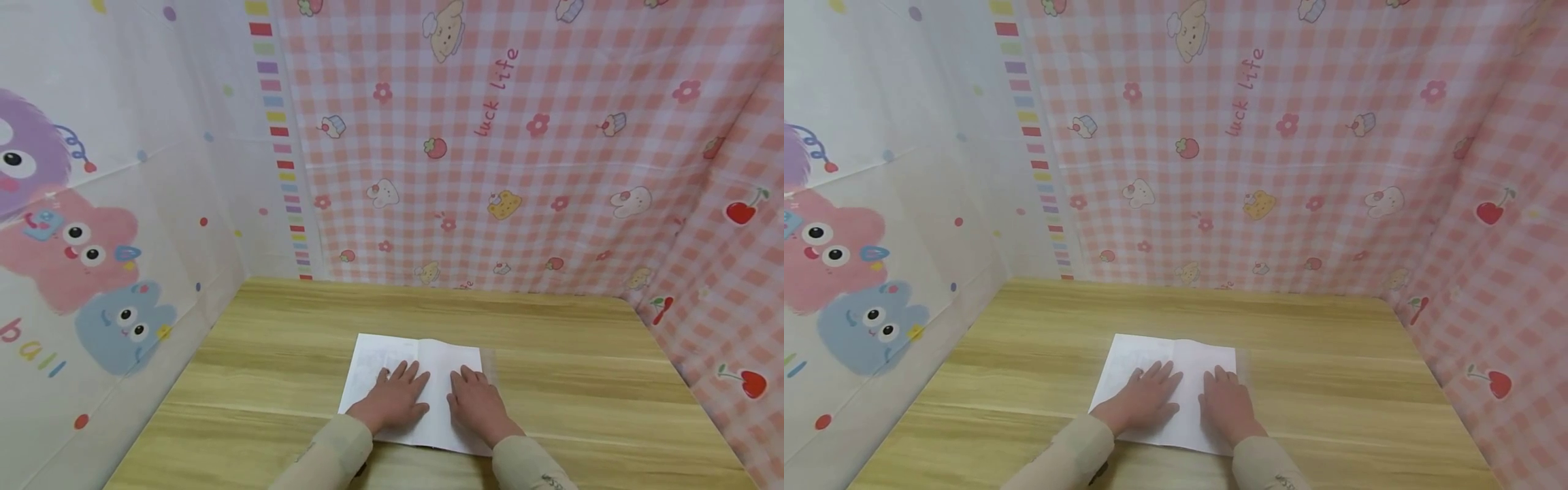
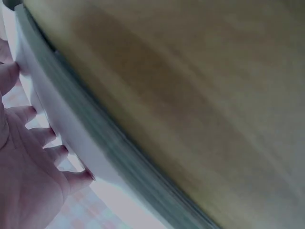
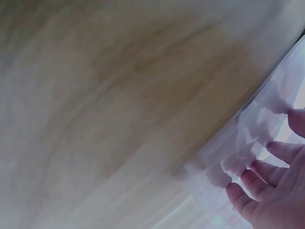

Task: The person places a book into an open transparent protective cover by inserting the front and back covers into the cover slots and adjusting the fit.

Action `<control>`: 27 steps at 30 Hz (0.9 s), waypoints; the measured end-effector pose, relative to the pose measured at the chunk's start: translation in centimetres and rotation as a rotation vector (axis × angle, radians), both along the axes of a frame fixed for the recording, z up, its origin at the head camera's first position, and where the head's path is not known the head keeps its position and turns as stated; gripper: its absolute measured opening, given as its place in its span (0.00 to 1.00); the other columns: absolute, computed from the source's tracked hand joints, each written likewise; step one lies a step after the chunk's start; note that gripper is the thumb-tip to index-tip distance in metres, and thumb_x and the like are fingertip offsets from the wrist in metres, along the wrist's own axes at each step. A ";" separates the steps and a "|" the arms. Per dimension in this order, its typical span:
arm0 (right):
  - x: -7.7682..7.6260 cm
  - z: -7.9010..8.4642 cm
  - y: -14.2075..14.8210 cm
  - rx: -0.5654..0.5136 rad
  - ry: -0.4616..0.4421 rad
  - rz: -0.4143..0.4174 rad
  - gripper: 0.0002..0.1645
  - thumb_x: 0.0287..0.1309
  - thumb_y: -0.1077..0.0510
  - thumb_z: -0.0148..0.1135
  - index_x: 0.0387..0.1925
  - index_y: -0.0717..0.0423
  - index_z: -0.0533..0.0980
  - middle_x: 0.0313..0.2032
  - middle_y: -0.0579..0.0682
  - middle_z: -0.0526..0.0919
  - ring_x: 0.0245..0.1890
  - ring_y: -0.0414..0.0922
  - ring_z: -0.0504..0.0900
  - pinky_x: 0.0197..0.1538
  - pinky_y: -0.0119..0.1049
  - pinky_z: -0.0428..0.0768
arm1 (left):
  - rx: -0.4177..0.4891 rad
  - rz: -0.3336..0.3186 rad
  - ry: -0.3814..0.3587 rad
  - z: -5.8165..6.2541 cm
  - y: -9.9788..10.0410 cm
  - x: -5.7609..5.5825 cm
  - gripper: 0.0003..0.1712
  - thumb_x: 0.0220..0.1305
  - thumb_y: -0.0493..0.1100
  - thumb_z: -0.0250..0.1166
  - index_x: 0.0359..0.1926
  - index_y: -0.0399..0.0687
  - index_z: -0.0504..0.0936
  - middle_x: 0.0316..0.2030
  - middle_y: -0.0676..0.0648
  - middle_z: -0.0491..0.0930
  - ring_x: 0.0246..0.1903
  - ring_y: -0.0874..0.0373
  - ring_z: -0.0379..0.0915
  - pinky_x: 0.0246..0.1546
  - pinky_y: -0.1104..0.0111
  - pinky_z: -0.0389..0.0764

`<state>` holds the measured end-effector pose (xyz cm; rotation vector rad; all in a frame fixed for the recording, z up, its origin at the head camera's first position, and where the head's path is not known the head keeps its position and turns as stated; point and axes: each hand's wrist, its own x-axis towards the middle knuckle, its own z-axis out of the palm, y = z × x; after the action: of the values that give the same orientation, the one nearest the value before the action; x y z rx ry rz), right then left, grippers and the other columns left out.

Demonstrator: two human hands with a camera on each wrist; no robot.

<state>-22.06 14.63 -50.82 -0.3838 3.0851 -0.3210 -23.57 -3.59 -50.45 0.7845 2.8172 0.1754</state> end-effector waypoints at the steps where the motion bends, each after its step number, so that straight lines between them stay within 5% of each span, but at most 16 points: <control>1: 0.0 0.0 0.0 -0.004 -0.004 -0.005 0.28 0.61 0.55 0.58 0.59 0.68 0.72 0.61 0.68 0.71 0.59 0.66 0.67 0.55 0.64 0.72 | -0.001 -0.002 0.000 0.0 -0.1 0.0 0.35 0.70 0.59 0.49 0.73 0.53 0.58 0.74 0.43 0.52 0.70 0.45 0.43 0.66 0.40 0.55; 17: -0.2 1.0 0.3 -0.027 0.061 -0.053 0.25 0.58 0.53 0.60 0.50 0.69 0.76 0.53 0.69 0.77 0.54 0.65 0.71 0.54 0.63 0.74 | -0.061 -0.024 0.053 0.6 -0.1 0.5 0.35 0.69 0.61 0.48 0.73 0.55 0.58 0.73 0.45 0.54 0.70 0.46 0.47 0.65 0.43 0.60; 27: -0.5 1.2 1.5 -0.078 0.073 -0.227 0.28 0.60 0.55 0.57 0.54 0.74 0.73 0.54 0.74 0.74 0.54 0.67 0.69 0.52 0.64 0.73 | -0.062 -0.021 0.051 1.2 -0.1 0.9 0.35 0.69 0.60 0.49 0.72 0.54 0.59 0.73 0.44 0.55 0.69 0.46 0.48 0.65 0.43 0.60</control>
<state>-22.52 16.15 -49.57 -0.0457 3.1992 -0.4419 -22.70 -3.69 -49.25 0.8155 2.8454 0.0658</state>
